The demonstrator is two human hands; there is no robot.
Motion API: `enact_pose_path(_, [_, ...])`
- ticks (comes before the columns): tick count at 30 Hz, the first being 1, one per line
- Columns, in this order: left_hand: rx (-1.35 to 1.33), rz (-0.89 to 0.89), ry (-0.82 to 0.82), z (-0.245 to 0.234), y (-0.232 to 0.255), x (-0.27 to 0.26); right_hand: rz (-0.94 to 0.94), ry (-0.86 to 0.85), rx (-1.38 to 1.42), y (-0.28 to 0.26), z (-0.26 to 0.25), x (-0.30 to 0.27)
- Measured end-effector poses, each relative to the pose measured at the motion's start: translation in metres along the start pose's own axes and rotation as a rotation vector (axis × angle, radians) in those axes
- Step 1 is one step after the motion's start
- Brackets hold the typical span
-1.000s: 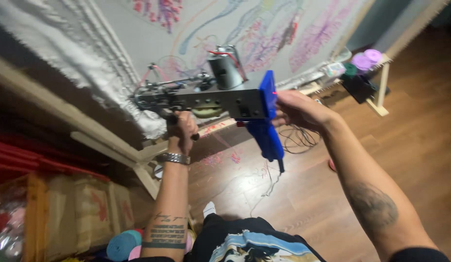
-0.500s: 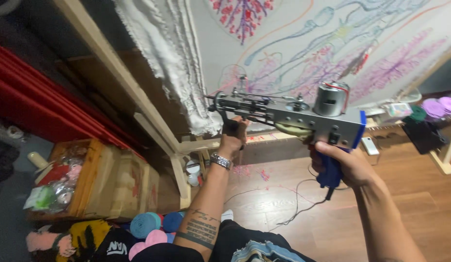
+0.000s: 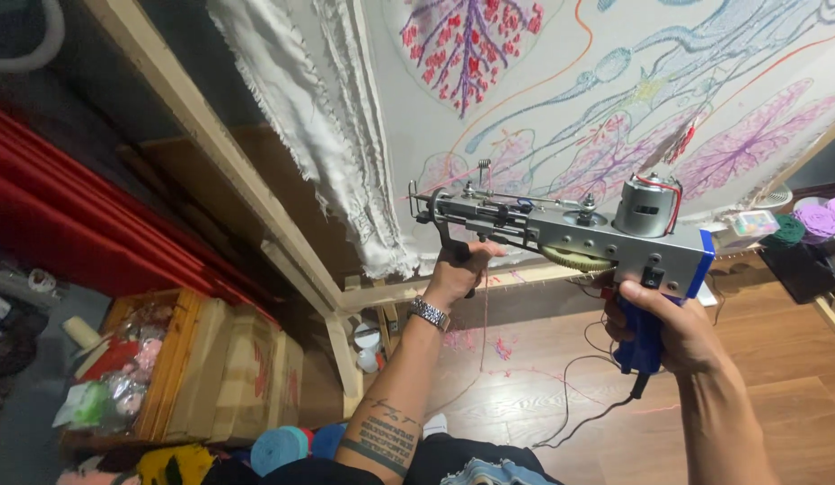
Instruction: Use a tufting gun to create a pattern on a rug stretched on a frame.
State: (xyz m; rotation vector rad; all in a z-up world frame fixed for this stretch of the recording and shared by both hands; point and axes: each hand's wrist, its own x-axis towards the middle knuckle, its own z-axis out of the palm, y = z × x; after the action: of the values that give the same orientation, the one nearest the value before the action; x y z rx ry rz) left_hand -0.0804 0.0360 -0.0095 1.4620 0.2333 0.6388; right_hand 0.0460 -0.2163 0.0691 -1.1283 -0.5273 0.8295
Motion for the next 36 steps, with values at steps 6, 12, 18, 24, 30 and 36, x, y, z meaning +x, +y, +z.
enact_pose_path(6, [0.199,-0.105,-0.019,-0.010,0.013,0.019,-0.017,0.105,-0.032,0.009,0.000,0.020])
enact_pose_path(12, [0.250,0.050,0.002,-0.017,0.031,0.032,-0.049,0.003,0.091,0.049,-0.055,0.060])
enact_pose_path(18, [0.274,0.114,0.060,-0.040,0.016,0.051,-0.142,0.335,-0.224,-0.009,0.005,0.075])
enact_pose_path(24, [0.680,0.017,0.073,-0.041,0.017,0.061,-0.757,0.208,-0.931,-0.041,0.088,0.108])
enact_pose_path(30, [0.745,-0.331,-0.046,-0.050,0.016,0.069,-0.555,-0.147,-1.176,-0.042,0.158,0.159])
enact_pose_path(36, [0.739,-0.379,-0.144,-0.060,0.008,0.087,-0.328,-0.217,-1.058,-0.030,0.168,0.182])
